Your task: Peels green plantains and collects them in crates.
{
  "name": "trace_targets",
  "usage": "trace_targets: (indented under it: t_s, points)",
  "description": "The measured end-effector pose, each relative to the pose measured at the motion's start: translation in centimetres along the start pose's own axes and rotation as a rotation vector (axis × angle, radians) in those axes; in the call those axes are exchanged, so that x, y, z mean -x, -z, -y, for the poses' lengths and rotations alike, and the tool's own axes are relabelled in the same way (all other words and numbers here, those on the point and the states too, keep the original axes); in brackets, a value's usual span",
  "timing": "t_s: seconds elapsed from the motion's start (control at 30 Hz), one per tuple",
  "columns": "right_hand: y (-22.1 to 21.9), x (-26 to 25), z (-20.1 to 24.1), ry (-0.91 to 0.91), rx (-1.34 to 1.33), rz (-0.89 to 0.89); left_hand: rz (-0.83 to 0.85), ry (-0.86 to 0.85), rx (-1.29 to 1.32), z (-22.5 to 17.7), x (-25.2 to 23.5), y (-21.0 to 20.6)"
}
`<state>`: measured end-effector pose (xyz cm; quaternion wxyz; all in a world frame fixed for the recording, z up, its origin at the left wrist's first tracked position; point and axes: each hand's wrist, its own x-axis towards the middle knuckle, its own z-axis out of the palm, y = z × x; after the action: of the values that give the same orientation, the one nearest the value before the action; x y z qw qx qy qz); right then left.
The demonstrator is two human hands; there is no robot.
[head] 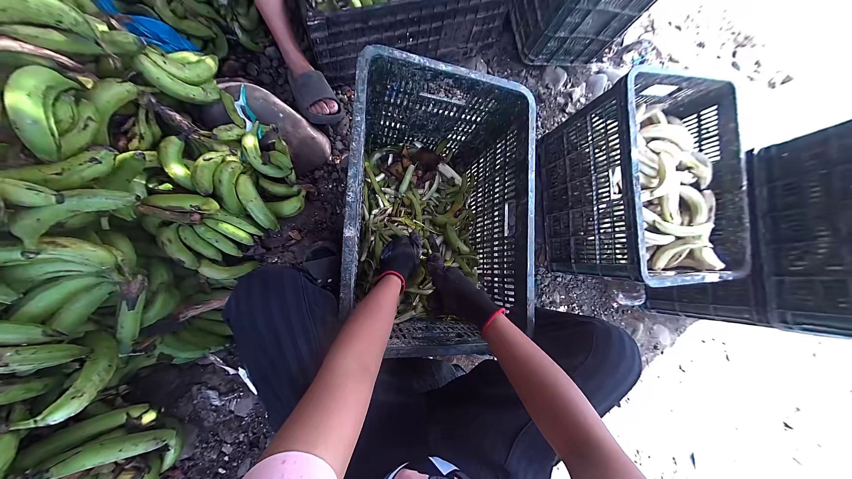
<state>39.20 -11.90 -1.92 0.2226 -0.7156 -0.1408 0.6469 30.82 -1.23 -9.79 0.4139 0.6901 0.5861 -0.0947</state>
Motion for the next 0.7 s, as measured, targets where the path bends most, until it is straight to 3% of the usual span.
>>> trace_targets:
  t_s: [0.17,0.3,0.47,0.57,0.7]
  points:
    - [-0.8,0.1,-1.8,-0.021,-0.073,-0.031,-0.017,-0.014,0.027,0.1,0.1,-0.6]
    - [-1.9,-1.2,-2.6,0.082,-0.139,-0.092,-0.032,-0.07,0.056,1.0,-1.0,-0.4]
    - [0.2,2.2,-2.2,0.13,-0.282,-0.091,0.046,-0.186,0.083,2.1,-0.7,1.7]
    - [1.4,3.2,-2.0,0.159,-0.203,-0.083,0.055,-0.351,0.22,1.9,-0.2,1.8]
    - [2.0,4.1,-2.2,0.158,-0.159,-0.082,0.086,-0.36,0.314,0.8,0.1,1.7]
